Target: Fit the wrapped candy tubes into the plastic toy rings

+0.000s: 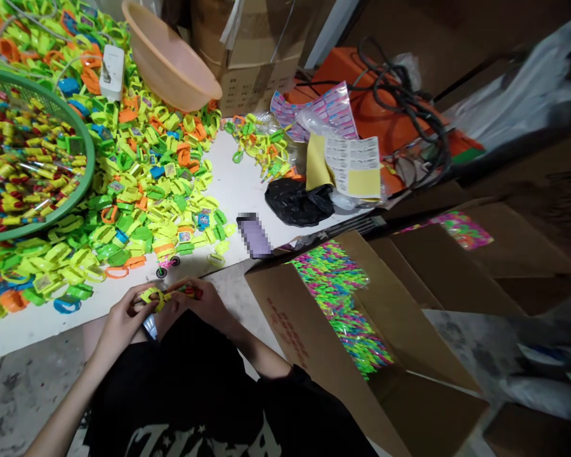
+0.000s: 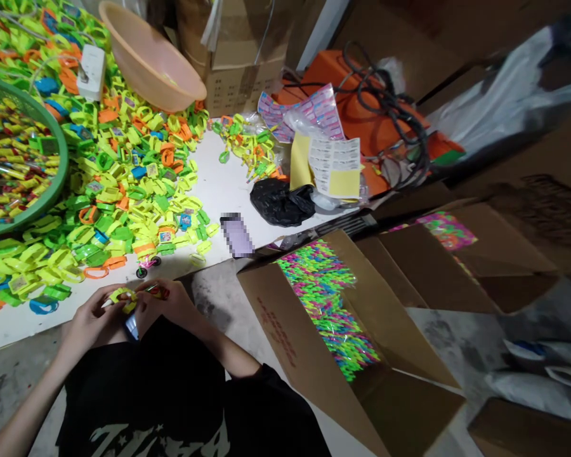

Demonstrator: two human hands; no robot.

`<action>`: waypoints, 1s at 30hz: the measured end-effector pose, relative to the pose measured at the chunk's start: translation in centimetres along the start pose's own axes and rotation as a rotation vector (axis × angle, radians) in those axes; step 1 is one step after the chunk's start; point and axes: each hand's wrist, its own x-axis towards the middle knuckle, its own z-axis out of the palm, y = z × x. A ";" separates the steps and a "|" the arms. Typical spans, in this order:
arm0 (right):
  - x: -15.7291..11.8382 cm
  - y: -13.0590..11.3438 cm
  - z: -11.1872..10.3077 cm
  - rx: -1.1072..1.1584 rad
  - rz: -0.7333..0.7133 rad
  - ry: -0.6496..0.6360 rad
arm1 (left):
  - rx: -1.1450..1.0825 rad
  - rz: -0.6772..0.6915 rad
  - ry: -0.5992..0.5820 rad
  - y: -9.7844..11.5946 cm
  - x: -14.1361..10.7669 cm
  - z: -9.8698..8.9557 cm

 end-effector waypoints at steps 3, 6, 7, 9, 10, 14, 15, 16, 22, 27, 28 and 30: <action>-0.8 -0.5 -0.1 -0.166 -0.169 -0.004 | 0.078 0.030 0.009 0.6 -1.1 -0.1; -1.7 -1.1 0.1 -0.286 -0.288 -0.007 | 0.149 0.209 0.064 1.2 -2.3 -0.2; -1.9 -1.3 0.2 -0.308 -0.311 -0.005 | 0.159 0.273 0.068 1.3 -2.5 -0.2; -2.3 -1.8 0.6 -0.345 -0.372 -0.011 | 0.162 0.366 0.064 1.6 -2.9 -0.4; -2.4 -2.0 0.8 -0.361 -0.410 -0.015 | 0.163 0.397 0.068 1.8 -3.1 -0.5; -2.6 -2.4 1.3 -0.410 -0.541 -0.013 | 0.187 0.466 0.097 2.4 -3.4 -1.0; -2.6 -2.4 1.4 -0.424 -0.542 -0.004 | 0.198 0.473 0.102 2.5 -3.5 -1.1; -2.5 -2.3 1.4 -0.439 -0.527 0.005 | 0.211 0.475 0.105 2.6 -3.5 -1.2; -2.7 -2.3 1.6 -0.483 -0.382 0.044 | 0.316 0.513 0.127 2.6 -3.7 -1.2; -3.0 -2.8 1.6 -0.487 -0.333 0.063 | 0.361 0.590 0.136 2.5 -3.7 -0.8; -2.9 -2.8 1.5 -0.483 -0.329 0.061 | 0.373 0.596 0.134 2.4 -3.7 -0.7; -2.9 -2.7 1.5 -0.467 -0.326 0.052 | 0.409 0.602 0.131 2.4 -3.7 -0.6</action>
